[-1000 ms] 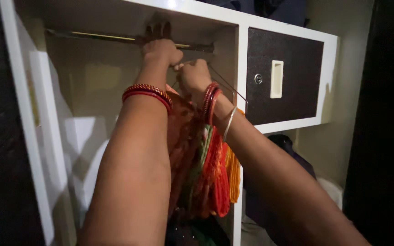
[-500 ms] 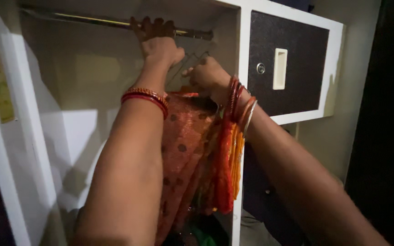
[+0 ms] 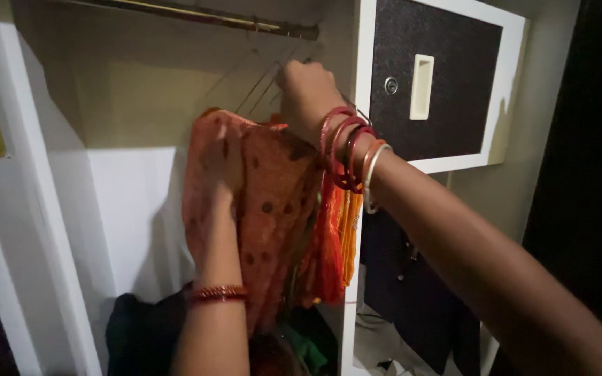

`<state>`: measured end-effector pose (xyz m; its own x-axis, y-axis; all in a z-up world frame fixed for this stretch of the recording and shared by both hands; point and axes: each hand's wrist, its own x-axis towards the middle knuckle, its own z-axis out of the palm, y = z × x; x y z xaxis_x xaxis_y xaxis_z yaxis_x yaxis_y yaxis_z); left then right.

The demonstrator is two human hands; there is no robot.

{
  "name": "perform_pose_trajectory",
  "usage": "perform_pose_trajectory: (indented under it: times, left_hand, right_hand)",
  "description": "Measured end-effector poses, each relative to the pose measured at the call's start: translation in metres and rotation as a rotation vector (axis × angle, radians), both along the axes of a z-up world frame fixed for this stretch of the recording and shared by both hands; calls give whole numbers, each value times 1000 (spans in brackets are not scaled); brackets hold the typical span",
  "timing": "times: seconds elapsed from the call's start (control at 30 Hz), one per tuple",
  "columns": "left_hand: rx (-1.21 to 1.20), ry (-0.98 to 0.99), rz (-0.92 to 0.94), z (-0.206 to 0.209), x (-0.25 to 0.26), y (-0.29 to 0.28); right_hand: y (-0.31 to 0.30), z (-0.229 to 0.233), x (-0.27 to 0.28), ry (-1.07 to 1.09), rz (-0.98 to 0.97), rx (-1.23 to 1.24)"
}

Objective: The person folds various garments, including a green patterned cloth, a red and gold patterned cloth, and a light blue towel, then places each onto a metal hanger and hangs them in a white wardrobe.

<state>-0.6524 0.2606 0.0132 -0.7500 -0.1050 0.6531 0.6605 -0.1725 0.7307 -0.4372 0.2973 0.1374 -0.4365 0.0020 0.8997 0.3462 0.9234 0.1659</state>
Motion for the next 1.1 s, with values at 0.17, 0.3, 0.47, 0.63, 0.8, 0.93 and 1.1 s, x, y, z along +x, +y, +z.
perform_pose_trajectory:
  times: [0.17, 0.3, 0.47, 0.63, 0.8, 0.93, 1.1]
  left_hand:
    - [-17, -462, -438, -85, -24, 24]
    - [-11, -662, -643, -125, -36, 55]
    - [-1, -772, -737, -160, -47, 74]
    - [39, -785, -772, -169, -56, 72]
    - [71, -697, -807, -147, -50, 55]
    - [98, -519, -881, -103, -22, 37]
    - [106, -278, -857, -56, 52, -2]
  right_hand:
    - [1, -1, 1, -54, -68, -78]
    - [19, -11, 8, 63, -99, 154]
    - [26, -21, -2, 33, -170, 136]
    - [21, -48, -4, 195, -87, 312]
    - [13, -100, 26, 206, 48, 410]
    - [-2, -122, 53, 180, 67, 465]
    - [-35, -136, 99, 99, 19, 446]
